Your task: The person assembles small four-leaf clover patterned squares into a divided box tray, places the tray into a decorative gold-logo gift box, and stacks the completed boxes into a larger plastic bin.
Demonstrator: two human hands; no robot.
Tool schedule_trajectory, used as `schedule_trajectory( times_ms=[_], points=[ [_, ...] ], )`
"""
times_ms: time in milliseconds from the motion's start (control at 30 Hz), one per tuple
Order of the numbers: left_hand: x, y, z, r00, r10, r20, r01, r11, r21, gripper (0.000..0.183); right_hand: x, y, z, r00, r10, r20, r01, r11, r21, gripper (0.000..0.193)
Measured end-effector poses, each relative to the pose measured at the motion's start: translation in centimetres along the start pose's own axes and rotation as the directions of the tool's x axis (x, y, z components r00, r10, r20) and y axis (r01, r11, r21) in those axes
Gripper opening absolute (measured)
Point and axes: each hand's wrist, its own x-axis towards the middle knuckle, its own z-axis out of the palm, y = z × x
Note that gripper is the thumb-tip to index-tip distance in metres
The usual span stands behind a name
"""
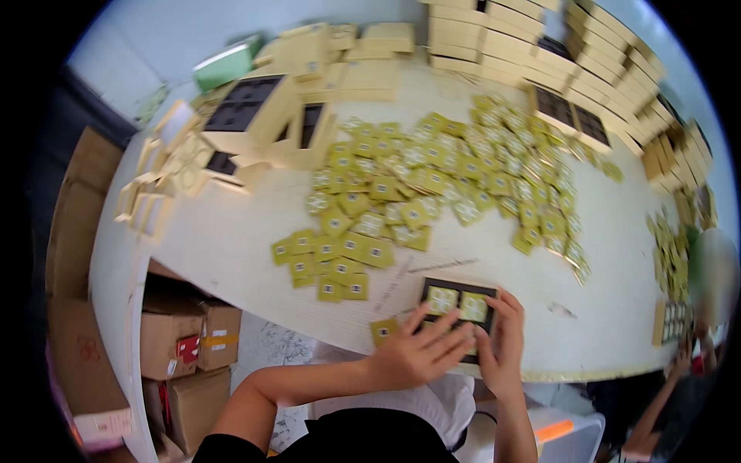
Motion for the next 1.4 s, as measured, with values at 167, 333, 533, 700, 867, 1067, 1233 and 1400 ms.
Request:
schedule_trajectory(
  times_ms=[167, 333, 533, 700, 867, 1067, 1233, 1400],
  points=[
    [-0.6, -0.1, -1.4, 1.000, -0.001, 0.024, -0.001, 0.998, 0.060, 0.035, -0.3, -0.6, 0.3, 0.996, 0.085, -0.008, -0.086, 0.989, -0.120, 0.042],
    [-0.7, -7.3, -9.0, 0.925, -0.289, -0.246, 0.320, 0.943, 0.092, 0.061, -0.4, 0.2, 0.1, 0.998, 0.046, -0.041, -0.050, 0.993, -0.104, 0.035],
    [-0.6, -21.5, -19.5, 0.598, -0.464, -0.654, 0.703, 0.695, 0.149, 0.068, -0.3, 1.9, 0.2, 0.978, -0.141, -0.153, 0.136, 0.990, -0.037, 0.031],
    [-11.5, -36.1, -25.1, -0.041, -0.726, -0.687, 0.822, 0.366, -0.437, 0.051, -2.8, 5.1, -0.6, 0.877, -0.034, -0.479, 0.097, 0.989, 0.108, 0.017],
    [-18.8, -40.9, -26.4, -0.406, -0.887, -0.220, 0.548, -0.044, -0.835, 0.052, -2.8, 4.8, -0.4, 0.877, -0.140, -0.459, 0.165, 0.986, 0.015, 0.011],
    [-16.2, -40.7, -22.0, -0.274, -0.944, -0.185, 0.607, -0.020, -0.794, 0.051, -2.6, 3.9, -0.3, 0.881, -0.147, -0.449, 0.134, 0.989, -0.062, 0.009],
    [-18.0, -41.4, -23.2, -0.196, -0.980, -0.029, 0.413, -0.055, -0.909, 0.040, -2.6, 4.4, 0.3, 0.859, -0.129, -0.495, 0.127, 0.991, -0.038, 0.010],
    [-16.6, -38.5, -23.5, -0.210, -0.977, 0.046, 0.322, -0.113, -0.940, 0.033, -2.3, 2.5, 0.2, 0.897, -0.144, -0.417, 0.083, 0.983, -0.162, 0.008]
  ],
)
